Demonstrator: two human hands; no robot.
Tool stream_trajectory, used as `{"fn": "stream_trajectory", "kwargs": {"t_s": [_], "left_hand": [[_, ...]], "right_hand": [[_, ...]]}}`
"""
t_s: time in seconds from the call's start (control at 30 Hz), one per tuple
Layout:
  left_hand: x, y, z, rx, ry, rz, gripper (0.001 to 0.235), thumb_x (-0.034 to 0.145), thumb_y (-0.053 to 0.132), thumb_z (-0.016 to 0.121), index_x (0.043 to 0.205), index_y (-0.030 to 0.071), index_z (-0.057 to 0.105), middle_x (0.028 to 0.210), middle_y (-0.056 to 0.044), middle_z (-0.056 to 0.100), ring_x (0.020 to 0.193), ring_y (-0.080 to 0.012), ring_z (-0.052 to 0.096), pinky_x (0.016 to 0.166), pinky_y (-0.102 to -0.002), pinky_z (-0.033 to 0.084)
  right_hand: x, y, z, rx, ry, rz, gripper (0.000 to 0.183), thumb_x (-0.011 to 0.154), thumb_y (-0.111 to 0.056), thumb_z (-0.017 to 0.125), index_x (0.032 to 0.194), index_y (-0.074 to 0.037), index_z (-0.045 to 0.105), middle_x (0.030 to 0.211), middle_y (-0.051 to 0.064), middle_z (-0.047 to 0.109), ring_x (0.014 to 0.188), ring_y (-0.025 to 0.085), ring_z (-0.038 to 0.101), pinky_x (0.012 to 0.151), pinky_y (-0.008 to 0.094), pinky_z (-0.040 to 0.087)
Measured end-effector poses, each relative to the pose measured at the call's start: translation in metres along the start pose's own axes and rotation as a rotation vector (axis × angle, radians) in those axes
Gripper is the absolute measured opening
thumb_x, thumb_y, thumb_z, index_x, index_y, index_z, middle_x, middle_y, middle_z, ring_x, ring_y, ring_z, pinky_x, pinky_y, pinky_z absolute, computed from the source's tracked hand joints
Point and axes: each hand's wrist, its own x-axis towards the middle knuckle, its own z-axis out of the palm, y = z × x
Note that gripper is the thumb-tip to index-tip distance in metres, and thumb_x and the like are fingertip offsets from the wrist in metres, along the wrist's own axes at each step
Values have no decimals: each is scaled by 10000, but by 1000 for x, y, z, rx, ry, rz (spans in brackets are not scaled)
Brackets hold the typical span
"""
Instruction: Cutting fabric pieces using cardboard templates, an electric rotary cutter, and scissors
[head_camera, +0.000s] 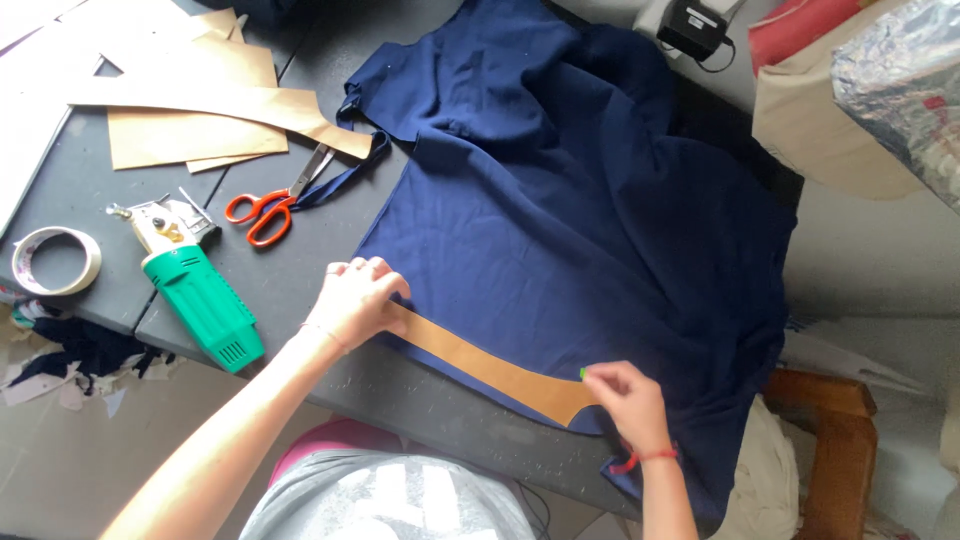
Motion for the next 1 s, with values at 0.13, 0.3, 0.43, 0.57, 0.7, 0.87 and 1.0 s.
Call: {"fn": "stream_trajectory", "kwargs": {"t_s": [0.13,0.3,0.43,0.57,0.7,0.87,1.0], "left_hand": [[18,5,10,242,-243,80,432,526,486,755,794,279,486,949,30,512,968,-165,480,890,-376,315],[22,17,-34,-164,-135,128,269,686,325,667,759,221,430,724,63,561,769,-172,595,689,-330,473],[30,21,-55,21,405,403,188,730,289,596,701,197,434,627,22,461,600,-169,524,551,-281,421],[40,7,-70,88,850,392,121,790,251,561,709,260,471,754,94,505,649,-113,495,609,-239,376],[39,-8,-88,90,934,337,164,791,-2,521,717,137,475,807,13,536,638,-187,482,592,-303,375],[28,-59,-59,107,558,454,138,670,95,601,723,222,600,988,50,546,931,-193,462,888,-504,258],[-14,-68,-88,-399,441,272,424,546,-135,446,818,152,601,1018,20,609,945,-191,563,850,-400,363]], "right_hand": [[44,20,13,-183,115,-114,109,704,-218,708,812,-221,691,798,-47,640,679,87,601,645,206,494],[18,-38,11,-311,-143,-226,464,502,-291,803,897,-120,630,853,90,587,840,279,586,792,376,490],[16,-12,7,-621,-158,-354,303,607,-370,712,878,-281,610,698,-98,585,792,100,553,863,332,342],[12,-53,12,-296,-33,-304,154,783,-296,588,894,-217,659,819,-32,652,797,148,624,750,297,473],[2,-98,35,-352,214,-361,230,727,-147,630,949,-91,610,893,38,571,817,151,548,785,264,413],[-16,-166,111,-154,140,-387,52,749,-121,598,773,-96,637,765,23,619,731,135,596,686,241,453],[-16,-201,206,0,-438,-488,235,770,-251,602,936,-84,593,893,33,582,813,165,595,734,265,454]]}}
